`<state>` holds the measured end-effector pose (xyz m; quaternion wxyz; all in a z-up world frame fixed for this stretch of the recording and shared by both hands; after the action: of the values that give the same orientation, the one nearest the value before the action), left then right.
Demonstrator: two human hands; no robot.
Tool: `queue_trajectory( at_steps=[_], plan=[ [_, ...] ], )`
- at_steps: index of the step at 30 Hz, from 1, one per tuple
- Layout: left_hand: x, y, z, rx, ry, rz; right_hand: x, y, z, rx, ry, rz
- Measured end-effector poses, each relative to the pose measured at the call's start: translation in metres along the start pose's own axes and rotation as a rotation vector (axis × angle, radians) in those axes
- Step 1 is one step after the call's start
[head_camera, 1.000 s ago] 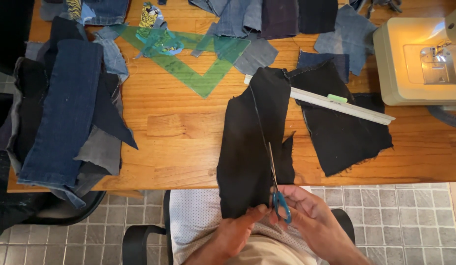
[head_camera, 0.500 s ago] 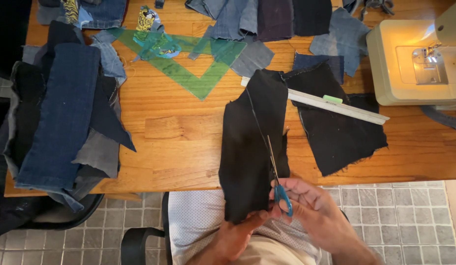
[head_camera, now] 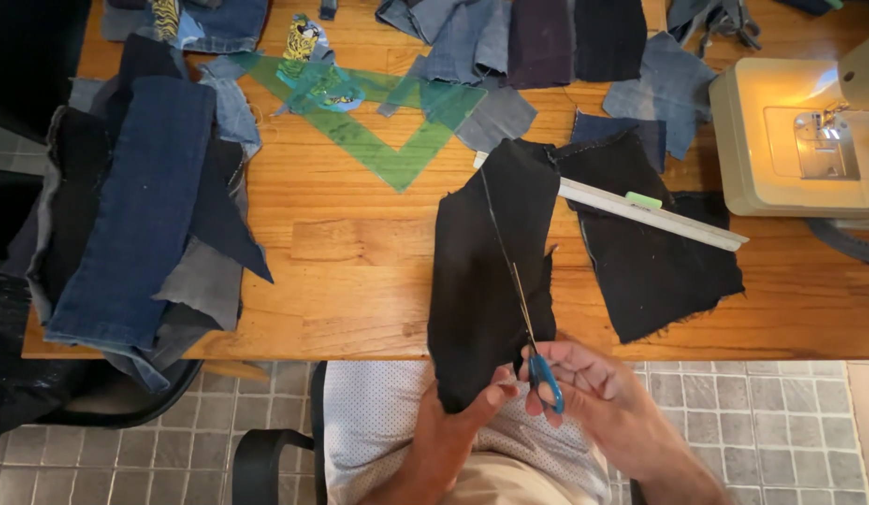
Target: The person cuts a piece of black fabric with scissors, then uses a ruler and chalk to mark a line on the fabric. They then use a triangular ruler to mark another line and cut the fabric along the marked lines.
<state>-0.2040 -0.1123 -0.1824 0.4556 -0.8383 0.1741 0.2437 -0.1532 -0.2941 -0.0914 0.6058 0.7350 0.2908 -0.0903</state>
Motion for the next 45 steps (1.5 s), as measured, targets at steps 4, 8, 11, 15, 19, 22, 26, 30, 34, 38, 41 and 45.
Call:
queue_trajectory(
  at_steps=[4, 8, 11, 15, 19, 22, 26, 30, 34, 38, 41, 45],
  plan=[
    [0.011, 0.005, 0.014, 0.181, -0.094, -0.013, 0.006, 0.006, -0.004, 0.116, 0.101, 0.152],
    [0.010, 0.011, 0.020, 0.310, -0.042, 0.059, 0.011, 0.007, 0.001, 0.070, 0.048, 0.125],
    [0.011, 0.006, 0.024, 0.295, 0.007, -0.023, 0.017, 0.011, 0.001, 0.040, 0.066, 0.122],
    [0.005, 0.001, 0.025, 0.276, 0.109, -0.074, 0.017, 0.011, -0.001, 0.097, 0.106, 0.112],
    [0.003, 0.005, 0.033, 0.239, 0.127, -0.028, 0.018, 0.011, -0.002, 0.104, 0.119, 0.129],
    [0.002, 0.007, 0.039, 0.220, 0.101, 0.002, 0.014, 0.017, -0.007, 0.082, 0.131, 0.133],
    [0.001, 0.005, 0.042, 0.249, 0.119, 0.001, 0.012, 0.001, 0.003, -0.021, 0.060, 0.000],
    [-0.066, -0.099, 0.001, 1.079, 0.317, 0.520, 0.006, -0.004, 0.003, -0.001, 0.060, 0.027],
    [-0.070, -0.135, 0.011, 1.622, 0.512, 0.522, 0.000, -0.006, -0.005, 0.147, 0.112, 0.117],
    [-0.018, -0.199, -0.014, 1.593, -0.218, -0.739, -0.001, -0.014, -0.006, 0.240, 0.083, 0.097],
    [0.001, -0.196, -0.036, 1.736, -0.525, -0.944, 0.000, -0.015, -0.007, 0.211, 0.041, 0.063],
    [0.032, -0.180, -0.036, 1.552, -0.342, -0.814, -0.004, -0.017, 0.001, 0.116, -0.075, -0.035]
  ],
)
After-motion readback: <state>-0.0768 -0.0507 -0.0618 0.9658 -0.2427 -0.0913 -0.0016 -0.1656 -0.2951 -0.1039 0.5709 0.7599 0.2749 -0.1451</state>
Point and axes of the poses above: each hand's wrist, its own x-axis towards the middle knuckle, its own z-axis out of the back of the hand, y = z × x, the point moved 9 cm from there along x, towards the middle knuckle, and after that the axes turned 4 degrees about x, right-handed, at the moved point
